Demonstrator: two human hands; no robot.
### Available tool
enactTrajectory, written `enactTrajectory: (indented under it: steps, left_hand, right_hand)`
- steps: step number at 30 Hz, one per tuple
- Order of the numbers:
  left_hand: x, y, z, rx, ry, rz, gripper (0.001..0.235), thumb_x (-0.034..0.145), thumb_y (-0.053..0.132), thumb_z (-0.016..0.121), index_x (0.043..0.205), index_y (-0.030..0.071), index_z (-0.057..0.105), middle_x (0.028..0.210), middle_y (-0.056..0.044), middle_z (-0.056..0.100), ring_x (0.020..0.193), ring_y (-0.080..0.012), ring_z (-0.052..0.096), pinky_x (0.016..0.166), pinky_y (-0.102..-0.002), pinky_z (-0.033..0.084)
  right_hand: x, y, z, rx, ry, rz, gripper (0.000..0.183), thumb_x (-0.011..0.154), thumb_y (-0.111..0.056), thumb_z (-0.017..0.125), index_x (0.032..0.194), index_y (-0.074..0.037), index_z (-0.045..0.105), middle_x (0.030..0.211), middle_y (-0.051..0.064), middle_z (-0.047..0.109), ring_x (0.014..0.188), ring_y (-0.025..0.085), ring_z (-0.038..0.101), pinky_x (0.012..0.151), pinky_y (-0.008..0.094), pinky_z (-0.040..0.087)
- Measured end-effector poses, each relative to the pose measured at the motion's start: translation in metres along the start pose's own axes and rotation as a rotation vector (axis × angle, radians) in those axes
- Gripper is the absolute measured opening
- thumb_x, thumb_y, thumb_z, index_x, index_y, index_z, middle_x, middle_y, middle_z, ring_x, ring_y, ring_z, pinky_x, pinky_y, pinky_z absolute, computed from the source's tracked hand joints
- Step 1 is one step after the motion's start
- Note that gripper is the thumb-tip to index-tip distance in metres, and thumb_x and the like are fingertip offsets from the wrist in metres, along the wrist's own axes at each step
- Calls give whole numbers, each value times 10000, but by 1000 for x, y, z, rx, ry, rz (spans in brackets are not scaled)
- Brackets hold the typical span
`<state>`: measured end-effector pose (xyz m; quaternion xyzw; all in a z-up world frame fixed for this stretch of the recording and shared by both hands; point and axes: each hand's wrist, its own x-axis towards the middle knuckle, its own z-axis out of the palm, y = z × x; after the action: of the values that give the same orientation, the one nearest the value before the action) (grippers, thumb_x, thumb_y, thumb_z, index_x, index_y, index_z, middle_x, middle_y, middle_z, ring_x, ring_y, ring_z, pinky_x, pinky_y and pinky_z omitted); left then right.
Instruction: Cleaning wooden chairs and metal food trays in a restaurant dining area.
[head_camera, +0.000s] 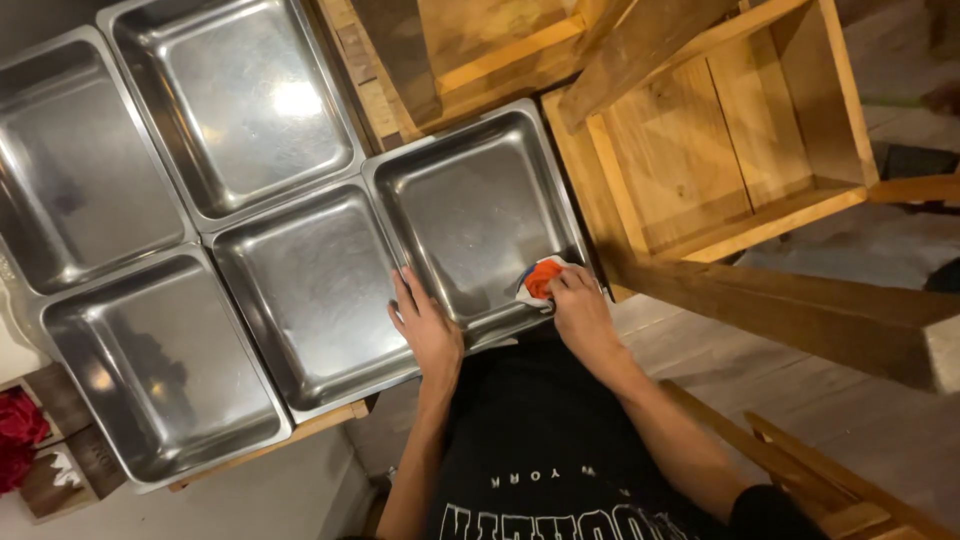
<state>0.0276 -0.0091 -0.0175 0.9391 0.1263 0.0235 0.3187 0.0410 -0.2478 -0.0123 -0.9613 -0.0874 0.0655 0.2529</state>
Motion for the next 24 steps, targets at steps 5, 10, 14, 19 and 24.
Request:
enactTrajectory:
  steps: [5,10,14,19,24]
  left_hand:
    - [1,-2,2,-15,35,31,692,955,-19,489,1602,-28,242,1619,-335,283,1470,-448,346,1214,-623,193]
    - [0,-8,1,-15,80,-6,638,989,73,499,1595,29,304,1595,-280,355,1462,-400,382,1219,-638,155]
    - [-1,-11,2,-51,128,-9,526,1091,174,418,1604,79,348,1601,-257,377,1478,-391,382,1223,-639,143]
    - [-4,-14,0,-83,144,-28,524,1083,202,379,1597,103,377,1593,-247,393,1467,-385,387,1218,-637,161]
    - [-7,-13,-4,-185,167,-15,478,1100,130,368,1566,31,401,1574,-220,453,1487,-373,398,1245,-612,179]
  right_hand:
    - [9,-6,27,95,-96,-125,236,842,29,575,1043,-6,696,1168,232,645,1176,425,567,1054,508,441]
    - [32,-82,38,192,-466,-135,278,798,-39,614,1056,-24,719,1221,219,621,1201,444,531,1028,518,411]
    - [42,-73,93,118,-223,-460,341,875,-49,594,1196,42,665,1319,239,592,1259,422,540,1072,494,423]
    - [124,-77,40,-168,25,-389,329,818,-53,600,1134,-49,693,1300,177,623,1233,361,579,1019,489,464]
    - [182,-44,51,-83,284,-106,216,968,-107,668,1165,-19,679,1136,237,597,1067,401,545,855,557,438]
